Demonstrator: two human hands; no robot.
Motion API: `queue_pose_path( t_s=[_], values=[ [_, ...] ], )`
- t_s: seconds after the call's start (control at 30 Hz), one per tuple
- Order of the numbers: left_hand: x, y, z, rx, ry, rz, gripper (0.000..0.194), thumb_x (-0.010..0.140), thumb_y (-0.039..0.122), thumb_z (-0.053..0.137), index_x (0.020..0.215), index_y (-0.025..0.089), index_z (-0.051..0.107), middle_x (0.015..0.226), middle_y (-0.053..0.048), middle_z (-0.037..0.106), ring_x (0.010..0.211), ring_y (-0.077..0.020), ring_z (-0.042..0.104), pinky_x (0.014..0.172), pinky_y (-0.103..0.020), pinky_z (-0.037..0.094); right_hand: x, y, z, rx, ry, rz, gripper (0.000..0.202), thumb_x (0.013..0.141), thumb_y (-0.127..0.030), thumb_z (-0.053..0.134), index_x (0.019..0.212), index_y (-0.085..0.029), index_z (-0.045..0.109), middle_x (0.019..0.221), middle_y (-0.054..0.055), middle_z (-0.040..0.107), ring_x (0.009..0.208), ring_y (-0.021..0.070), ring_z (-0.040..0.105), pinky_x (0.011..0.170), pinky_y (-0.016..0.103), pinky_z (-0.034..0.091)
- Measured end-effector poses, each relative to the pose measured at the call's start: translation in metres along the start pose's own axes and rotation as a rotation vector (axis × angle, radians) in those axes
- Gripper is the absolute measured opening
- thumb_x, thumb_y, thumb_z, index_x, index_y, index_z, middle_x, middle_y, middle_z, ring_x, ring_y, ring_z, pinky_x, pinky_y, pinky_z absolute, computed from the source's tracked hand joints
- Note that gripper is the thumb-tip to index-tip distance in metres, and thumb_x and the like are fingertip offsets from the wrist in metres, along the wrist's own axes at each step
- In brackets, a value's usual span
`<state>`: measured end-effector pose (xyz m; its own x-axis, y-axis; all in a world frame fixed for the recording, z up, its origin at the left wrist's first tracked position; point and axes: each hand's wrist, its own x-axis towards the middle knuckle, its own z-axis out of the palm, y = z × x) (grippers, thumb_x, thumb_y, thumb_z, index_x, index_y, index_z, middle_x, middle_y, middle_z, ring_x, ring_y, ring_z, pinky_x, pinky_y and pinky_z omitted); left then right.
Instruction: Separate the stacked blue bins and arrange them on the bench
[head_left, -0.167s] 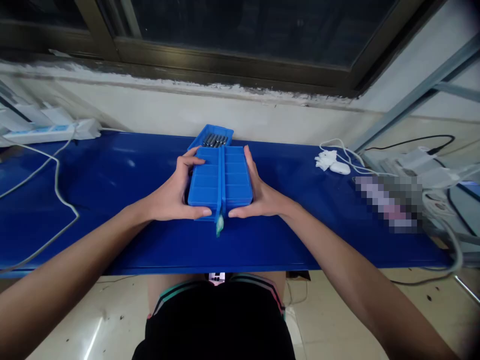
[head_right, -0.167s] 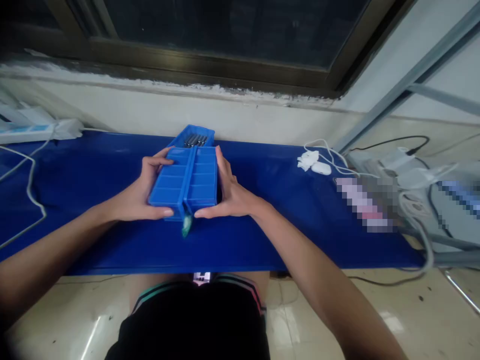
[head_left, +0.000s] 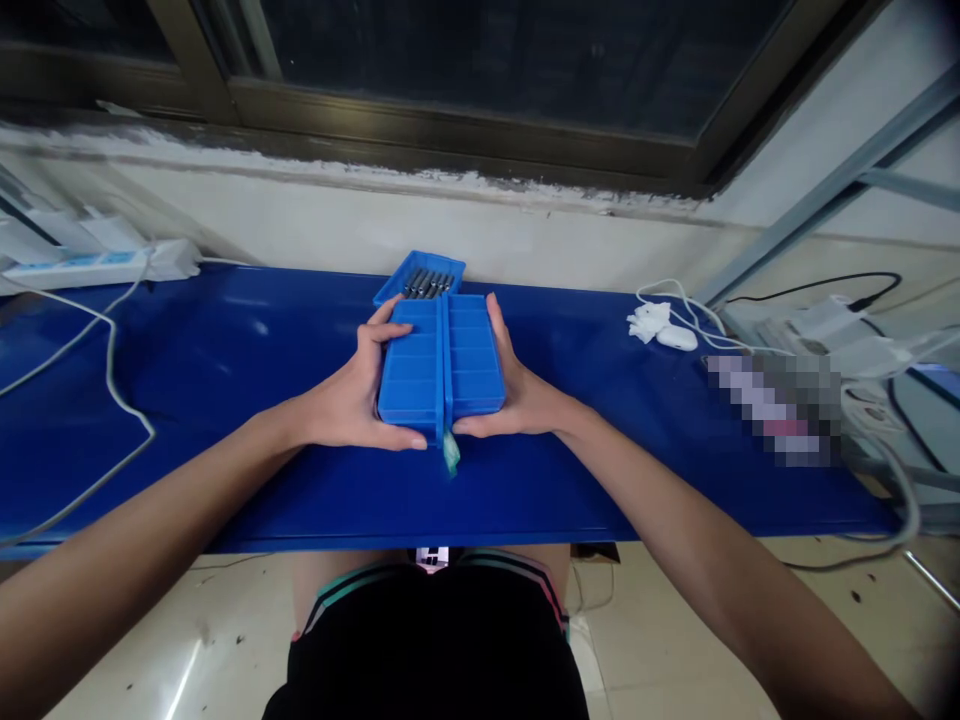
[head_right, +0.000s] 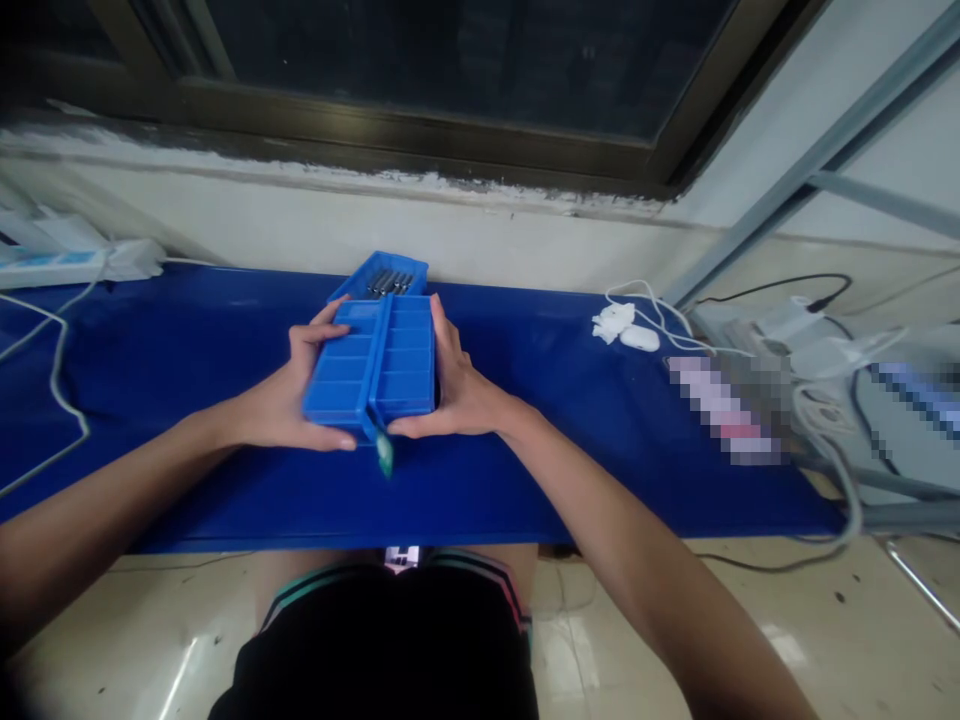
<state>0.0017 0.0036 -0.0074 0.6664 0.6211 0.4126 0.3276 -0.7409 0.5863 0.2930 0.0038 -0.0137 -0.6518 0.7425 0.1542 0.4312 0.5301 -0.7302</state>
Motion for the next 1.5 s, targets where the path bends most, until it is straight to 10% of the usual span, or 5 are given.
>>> queue_pose_path(
  t_s=[1.5],
  values=[
    [-0.003,-0.010,-0.030,0.089,-0.047,0.062,0.115,0.065,0.059,0.094,0.154,0.030,0.027,0.162,-0.021,0.016,0.153,-0.0563,0.016,0.112,-0.082,0.034,-0.002,0.005,-0.018,-0.130,0.070,-0.007,0.155,0.061,-0.080,0.086,0.163,-0.049,-0.027,0.174,0.009,0.000,0.158,0.0552,0.001,0.118,0.085,0.010]
  ],
)
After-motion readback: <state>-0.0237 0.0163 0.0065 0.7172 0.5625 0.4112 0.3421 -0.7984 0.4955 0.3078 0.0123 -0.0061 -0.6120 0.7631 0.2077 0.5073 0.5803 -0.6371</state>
